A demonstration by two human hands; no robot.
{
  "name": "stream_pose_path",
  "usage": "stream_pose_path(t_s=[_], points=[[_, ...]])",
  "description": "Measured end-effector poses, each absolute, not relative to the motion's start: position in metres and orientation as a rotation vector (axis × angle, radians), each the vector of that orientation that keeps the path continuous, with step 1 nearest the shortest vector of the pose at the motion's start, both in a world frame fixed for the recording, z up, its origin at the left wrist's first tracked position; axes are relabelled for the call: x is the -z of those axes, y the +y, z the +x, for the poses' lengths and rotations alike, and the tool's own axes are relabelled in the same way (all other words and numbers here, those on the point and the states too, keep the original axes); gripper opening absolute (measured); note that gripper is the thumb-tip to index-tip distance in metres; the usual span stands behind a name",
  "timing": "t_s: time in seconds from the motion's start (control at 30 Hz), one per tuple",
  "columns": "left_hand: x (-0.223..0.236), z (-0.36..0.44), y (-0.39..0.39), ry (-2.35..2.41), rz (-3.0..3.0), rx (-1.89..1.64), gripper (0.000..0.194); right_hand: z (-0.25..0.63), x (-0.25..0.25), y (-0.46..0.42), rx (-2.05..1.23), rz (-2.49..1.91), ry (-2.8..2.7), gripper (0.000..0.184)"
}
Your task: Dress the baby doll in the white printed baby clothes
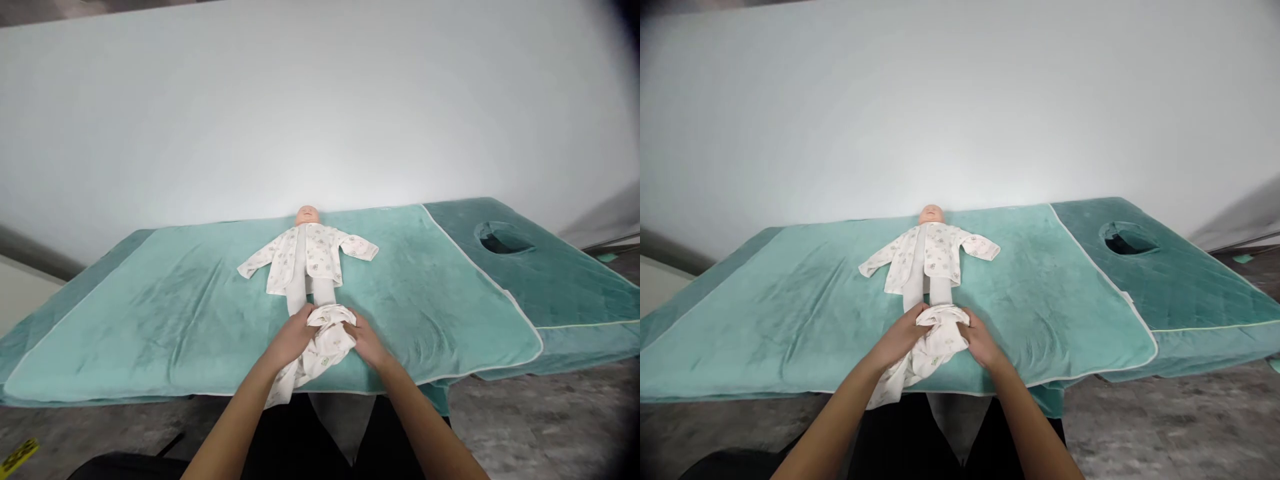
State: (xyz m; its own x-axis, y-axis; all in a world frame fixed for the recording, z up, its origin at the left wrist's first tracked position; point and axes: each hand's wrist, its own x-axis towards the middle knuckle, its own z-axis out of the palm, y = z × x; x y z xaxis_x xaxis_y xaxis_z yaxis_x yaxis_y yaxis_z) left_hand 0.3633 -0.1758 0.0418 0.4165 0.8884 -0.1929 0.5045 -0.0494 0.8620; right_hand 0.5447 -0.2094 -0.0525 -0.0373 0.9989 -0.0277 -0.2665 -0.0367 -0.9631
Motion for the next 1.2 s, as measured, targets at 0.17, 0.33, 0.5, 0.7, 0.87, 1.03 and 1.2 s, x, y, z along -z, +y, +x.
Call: stream_pose_path(t_s=[0.17,0.33,0.5,0.7,0.87,1.03,1.2], points=[[-0.049,0.381,-0.168,1.162,1.539,-0.627,0.025,0.551,0.047,-0.213,-1.492,-0.871,-0.759,0.038],[-0.045,0.388,-0.124,1.352,1.574,-0.846,0.024,0.551,0.049,-0.199,-1.462,-0.973,-0.831,0.03],[-0.039,0.381,-0.099,1.292,1.533,-0.783,0.024,0.557,0.053,-0.162,-1.124,-1.218,-1.15,0.017],[-0.032,0.357,-0.103,1.21,1.585,-0.667,0.03,0.559,0.062,-0.15,-1.001,-1.235,-1.28,0.015],[-0.045,0.36,-0.116,1.19,1.809,-0.515,0.036,0.562,0.061,-0.156,-0.993,-1.262,-1.233,0.016],[-0.054,0.37,-0.14,1.214,1.893,-0.318,0.036,0.567,0.06,-0.155,-1.131,-1.128,-1.085,0.024],[-0.037,0.374,-0.157,1.113,1.766,-0.54,0.018,0.571,0.057,-0.157,-1.381,-0.876,-0.871,0.031]])
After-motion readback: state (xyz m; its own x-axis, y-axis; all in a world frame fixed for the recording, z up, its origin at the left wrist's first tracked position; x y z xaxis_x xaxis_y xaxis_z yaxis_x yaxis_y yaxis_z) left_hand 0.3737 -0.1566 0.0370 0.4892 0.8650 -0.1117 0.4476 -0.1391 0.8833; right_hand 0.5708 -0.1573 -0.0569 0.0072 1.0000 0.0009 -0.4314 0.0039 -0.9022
